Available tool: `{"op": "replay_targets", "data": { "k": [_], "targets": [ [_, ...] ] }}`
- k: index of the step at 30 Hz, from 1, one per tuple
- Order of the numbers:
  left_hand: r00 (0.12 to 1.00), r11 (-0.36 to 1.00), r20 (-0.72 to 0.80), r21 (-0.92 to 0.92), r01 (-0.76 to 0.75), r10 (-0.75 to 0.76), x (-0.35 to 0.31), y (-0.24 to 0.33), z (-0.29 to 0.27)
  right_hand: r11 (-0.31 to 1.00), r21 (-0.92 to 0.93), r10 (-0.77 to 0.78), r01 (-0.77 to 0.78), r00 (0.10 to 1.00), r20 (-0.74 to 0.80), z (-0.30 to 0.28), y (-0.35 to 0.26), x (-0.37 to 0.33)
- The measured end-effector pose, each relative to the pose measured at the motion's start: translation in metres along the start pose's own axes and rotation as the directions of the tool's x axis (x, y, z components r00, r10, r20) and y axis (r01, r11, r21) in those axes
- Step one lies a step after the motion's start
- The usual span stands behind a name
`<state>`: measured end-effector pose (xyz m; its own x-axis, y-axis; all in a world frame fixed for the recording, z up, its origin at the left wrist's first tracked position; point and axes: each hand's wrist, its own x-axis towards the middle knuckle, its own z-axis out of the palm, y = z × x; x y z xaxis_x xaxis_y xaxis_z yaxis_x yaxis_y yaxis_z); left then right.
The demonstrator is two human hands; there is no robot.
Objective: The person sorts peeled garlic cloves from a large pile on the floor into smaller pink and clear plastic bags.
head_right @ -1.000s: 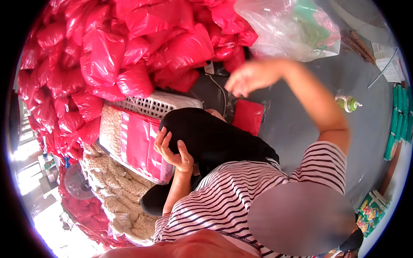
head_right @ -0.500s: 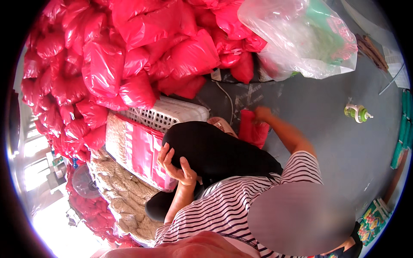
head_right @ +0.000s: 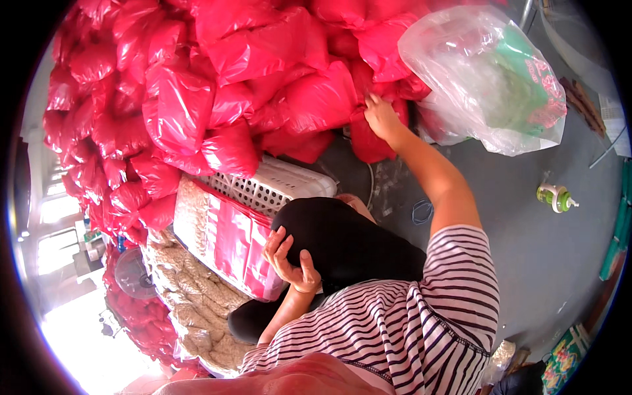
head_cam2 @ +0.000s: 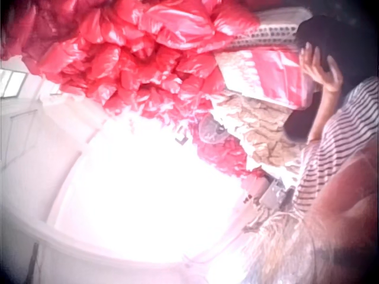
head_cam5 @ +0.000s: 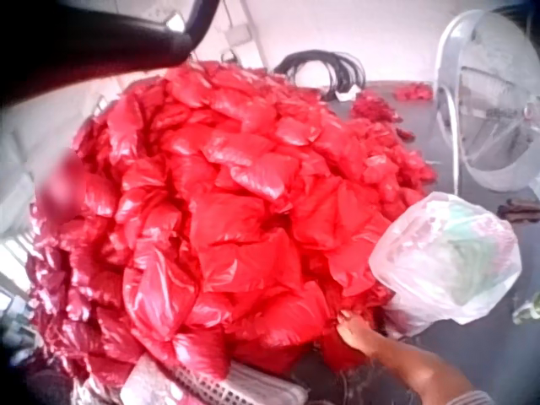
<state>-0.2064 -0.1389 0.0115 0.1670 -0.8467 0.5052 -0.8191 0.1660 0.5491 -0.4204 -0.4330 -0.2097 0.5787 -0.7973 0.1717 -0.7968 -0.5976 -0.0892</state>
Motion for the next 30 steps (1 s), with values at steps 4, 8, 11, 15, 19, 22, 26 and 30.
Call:
{"op": "replay_targets", "data": {
  "k": [4, 8, 11, 15, 19, 22, 26, 30],
  "targets": [
    [0.999, 0.999, -0.038, -0.022, -0.025, 0.024, 0.000, 0.002, 0.001, 0.995, 0.097, 0.027, -0.019, 0.997, -0.077, 0.016, 0.007, -0.024],
    [0.996, 1.000, -0.083, -0.005, -0.016, 0.016, -0.006, -0.001, -0.018, 0.890, 0.373, 0.304, -0.260, 0.950, -0.063, 0.025, -0.047, -0.029],
    [0.992, 0.999, -0.121, -0.042, -0.032, 0.027, 0.002, 0.007, -0.013, 0.993, 0.090, 0.107, -0.080, 0.929, -0.355, 0.025, -0.037, -0.043],
    [0.989, 0.997, -0.139, -0.053, -0.051, 0.043, 0.008, 0.011, -0.002, 0.982, 0.115, 0.168, -0.149, 0.970, -0.176, -0.009, -0.047, -0.065],
    [0.989, 0.999, -0.147, -0.013, -0.036, 0.033, 0.004, 0.012, -0.009, 0.978, 0.084, 0.206, -0.191, 0.950, -0.236, -0.018, -0.078, -0.078],
    [0.989, 0.999, -0.141, 0.001, -0.043, 0.043, 0.002, 0.013, -0.011, 0.930, 0.276, 0.315, -0.242, 0.913, -0.259, -0.022, -0.089, -0.084],
    [0.987, 0.997, -0.143, -0.015, -0.082, 0.079, 0.007, 0.019, -0.005, 0.868, 0.459, 0.252, -0.188, 0.964, -0.081, 0.007, -0.073, -0.116],
    [0.985, 0.995, -0.145, -0.017, -0.098, 0.094, 0.004, 0.020, 0.000, 0.800, 0.408, 0.202, -0.439, 0.839, 0.506, 0.050, -0.089, -0.168]
  ]
}}
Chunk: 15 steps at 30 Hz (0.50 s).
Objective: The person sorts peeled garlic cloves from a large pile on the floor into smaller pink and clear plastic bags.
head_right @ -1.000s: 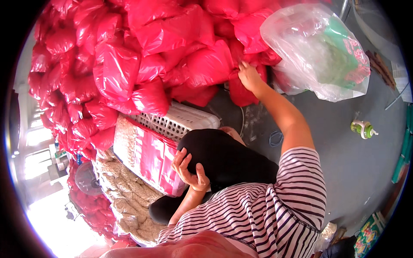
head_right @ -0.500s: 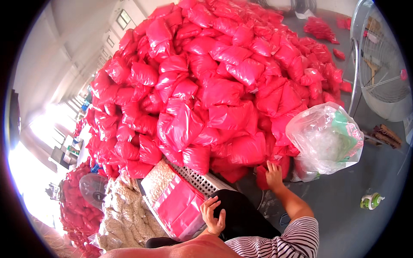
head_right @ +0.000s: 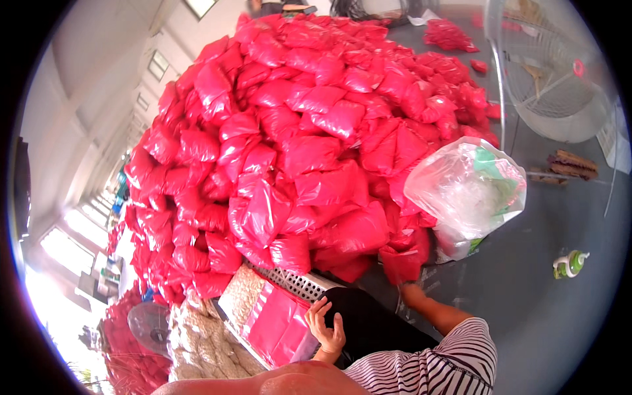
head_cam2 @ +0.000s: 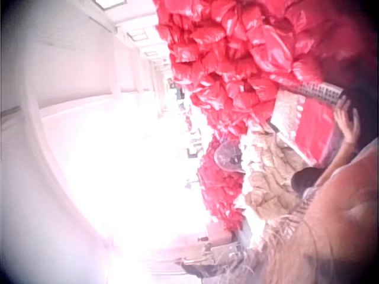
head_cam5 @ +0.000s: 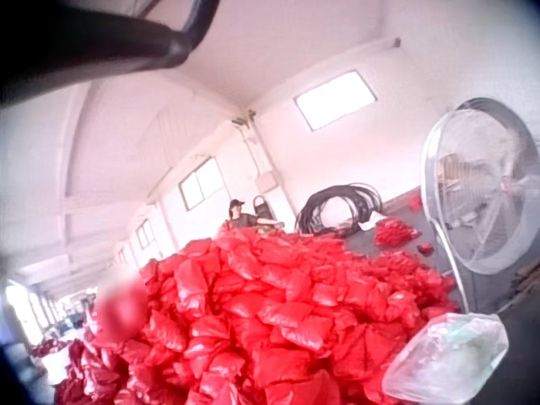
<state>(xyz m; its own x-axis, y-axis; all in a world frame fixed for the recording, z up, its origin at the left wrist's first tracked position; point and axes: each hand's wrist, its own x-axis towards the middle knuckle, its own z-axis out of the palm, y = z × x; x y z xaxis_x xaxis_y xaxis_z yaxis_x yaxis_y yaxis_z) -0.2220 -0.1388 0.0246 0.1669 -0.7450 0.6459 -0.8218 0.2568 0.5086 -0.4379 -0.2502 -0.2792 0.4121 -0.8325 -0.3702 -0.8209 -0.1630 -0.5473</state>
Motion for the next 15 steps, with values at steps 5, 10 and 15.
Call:
{"op": "replay_targets", "data": {
  "k": [5, 10, 15],
  "targets": [
    [1.000, 1.000, -0.008, 0.011, -0.004, 0.004, -0.001, 0.000, -0.002, 0.996, 0.035, 0.055, -0.078, 0.902, 0.428, -0.014, -0.022, -0.071],
    [1.000, 1.000, 0.004, 0.015, 0.011, -0.011, 0.002, 0.004, 0.002, 0.939, 0.161, 0.291, -0.303, 0.952, 0.095, -0.031, -0.037, -0.048],
    [0.996, 0.998, 0.067, -0.029, 0.059, -0.057, 0.015, 0.010, -0.004, 0.736, 0.676, -0.090, 0.043, 0.995, 0.034, -0.078, -0.088, -0.014]
  ]
}}
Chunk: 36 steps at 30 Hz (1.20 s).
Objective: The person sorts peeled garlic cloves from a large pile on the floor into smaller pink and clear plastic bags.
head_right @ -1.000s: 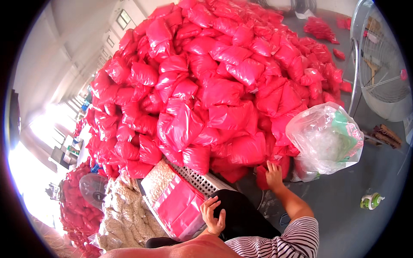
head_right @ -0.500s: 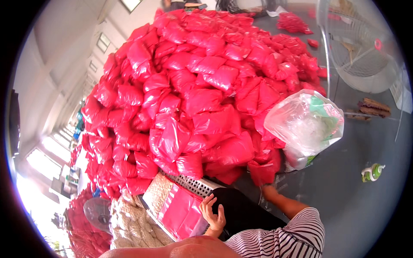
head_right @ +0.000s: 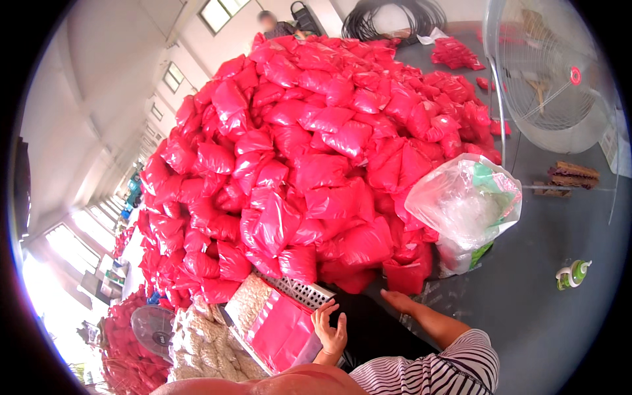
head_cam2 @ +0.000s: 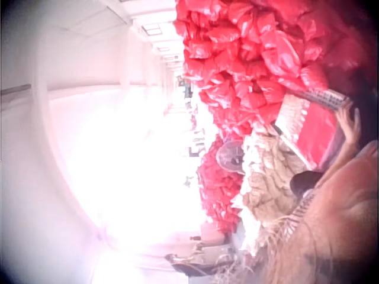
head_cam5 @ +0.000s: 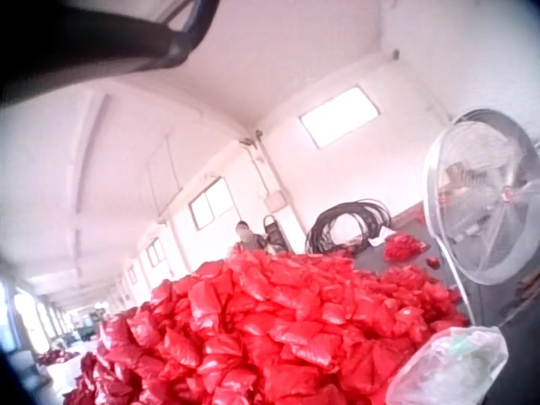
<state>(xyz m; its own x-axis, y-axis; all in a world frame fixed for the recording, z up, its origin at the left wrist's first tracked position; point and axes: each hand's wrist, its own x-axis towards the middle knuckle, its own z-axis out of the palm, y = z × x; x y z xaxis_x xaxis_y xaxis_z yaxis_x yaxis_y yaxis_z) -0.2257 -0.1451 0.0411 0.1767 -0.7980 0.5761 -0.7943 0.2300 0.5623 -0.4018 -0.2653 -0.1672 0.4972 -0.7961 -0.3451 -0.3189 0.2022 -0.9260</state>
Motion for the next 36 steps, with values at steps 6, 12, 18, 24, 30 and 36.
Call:
{"op": "replay_targets", "data": {
  "k": [6, 12, 18, 24, 30, 36],
  "targets": [
    [0.996, 0.990, -0.060, -0.120, -0.074, 0.067, 0.039, 0.037, -0.032, 0.596, 0.222, -0.659, 0.772, 0.628, -0.414, 0.003, -0.211, -0.059],
    [0.984, 0.858, -0.178, -0.504, -0.099, 0.010, 0.026, 0.047, -0.020, 0.244, 0.117, -0.963, 0.963, 0.255, -0.088, 0.067, -0.286, -0.101],
    [1.000, 0.860, 0.030, -0.510, 0.017, -0.002, -0.015, 0.028, -0.020, 0.328, 0.443, -0.716, 0.834, 0.526, -0.460, 0.130, -0.250, -0.115],
    [0.985, 0.877, 0.173, -0.475, 0.072, 0.013, -0.066, -0.006, -0.028, 0.489, 0.044, -0.857, 0.871, 0.490, -0.159, 0.136, -0.172, -0.093],
    [0.982, 0.892, 0.190, -0.446, 0.079, 0.007, -0.094, -0.033, -0.045, 0.426, -0.172, -0.904, 0.888, 0.410, -0.123, 0.151, -0.187, -0.094],
    [0.757, 0.992, 0.649, -0.122, -0.002, 0.081, -0.066, -0.065, -0.101, 0.351, -0.397, -0.809, 0.848, 0.488, 0.328, 0.145, -0.203, -0.095]
  ]
}}
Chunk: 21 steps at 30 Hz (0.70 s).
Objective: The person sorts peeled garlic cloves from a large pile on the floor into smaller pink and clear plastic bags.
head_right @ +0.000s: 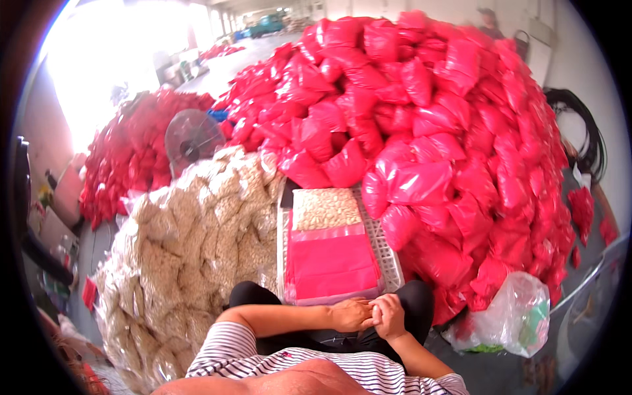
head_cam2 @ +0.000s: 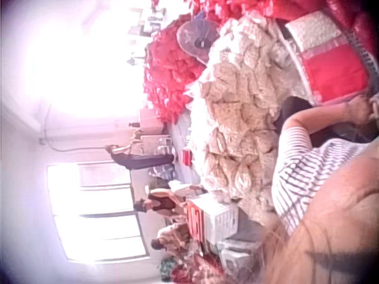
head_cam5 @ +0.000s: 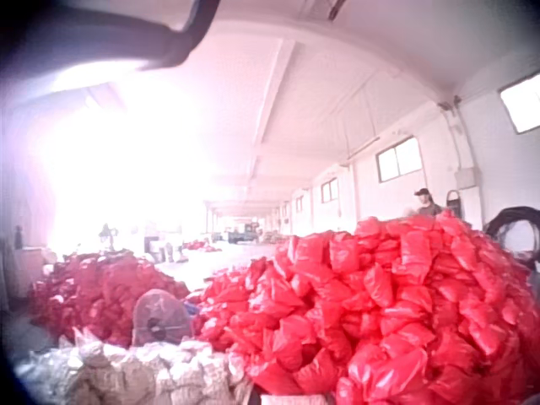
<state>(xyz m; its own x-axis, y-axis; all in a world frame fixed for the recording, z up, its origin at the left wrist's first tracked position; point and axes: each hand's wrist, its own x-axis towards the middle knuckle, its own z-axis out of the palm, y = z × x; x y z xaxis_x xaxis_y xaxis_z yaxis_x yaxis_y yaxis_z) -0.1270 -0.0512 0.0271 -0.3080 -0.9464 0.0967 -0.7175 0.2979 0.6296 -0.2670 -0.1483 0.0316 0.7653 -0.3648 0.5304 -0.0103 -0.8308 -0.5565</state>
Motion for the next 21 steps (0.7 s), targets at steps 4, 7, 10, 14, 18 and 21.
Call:
{"op": "replay_targets", "data": {
  "k": [4, 7, 10, 14, 18, 21],
  "targets": [
    [0.835, 0.950, 0.471, 0.256, 0.178, -0.284, -0.040, -0.002, -0.027, 0.966, -0.190, -0.011, 0.174, 0.763, 0.646, 0.008, 0.008, -0.004],
    [0.801, 0.952, 0.530, 0.259, 0.160, -0.279, -0.056, -0.009, -0.024, 0.964, -0.176, 0.022, 0.201, 0.596, 0.803, 0.008, 0.007, -0.005],
    [0.771, 0.945, 0.549, 0.154, 0.288, -0.324, -0.058, -0.022, -0.041, 0.999, -0.036, 0.023, 0.035, 0.313, 0.950, 0.007, -0.007, 0.031],
    [0.912, 0.938, 0.219, 0.066, 0.341, -0.347, -0.047, -0.029, -0.115, 0.970, 0.240, -0.241, 0.025, 0.053, 0.969, -0.029, -0.050, 0.140],
    [0.893, 0.917, -0.306, -0.328, 0.226, -0.329, -0.058, -0.084, -0.148, 0.949, 0.314, -0.316, -0.038, -0.080, 0.946, -0.017, -0.093, 0.274],
    [0.611, 0.778, -0.482, -0.399, 0.485, -0.628, -0.092, -0.112, -0.155, 0.972, 0.111, -0.116, 0.206, 0.010, 0.993, 0.000, -0.159, 0.404]
  ]
}}
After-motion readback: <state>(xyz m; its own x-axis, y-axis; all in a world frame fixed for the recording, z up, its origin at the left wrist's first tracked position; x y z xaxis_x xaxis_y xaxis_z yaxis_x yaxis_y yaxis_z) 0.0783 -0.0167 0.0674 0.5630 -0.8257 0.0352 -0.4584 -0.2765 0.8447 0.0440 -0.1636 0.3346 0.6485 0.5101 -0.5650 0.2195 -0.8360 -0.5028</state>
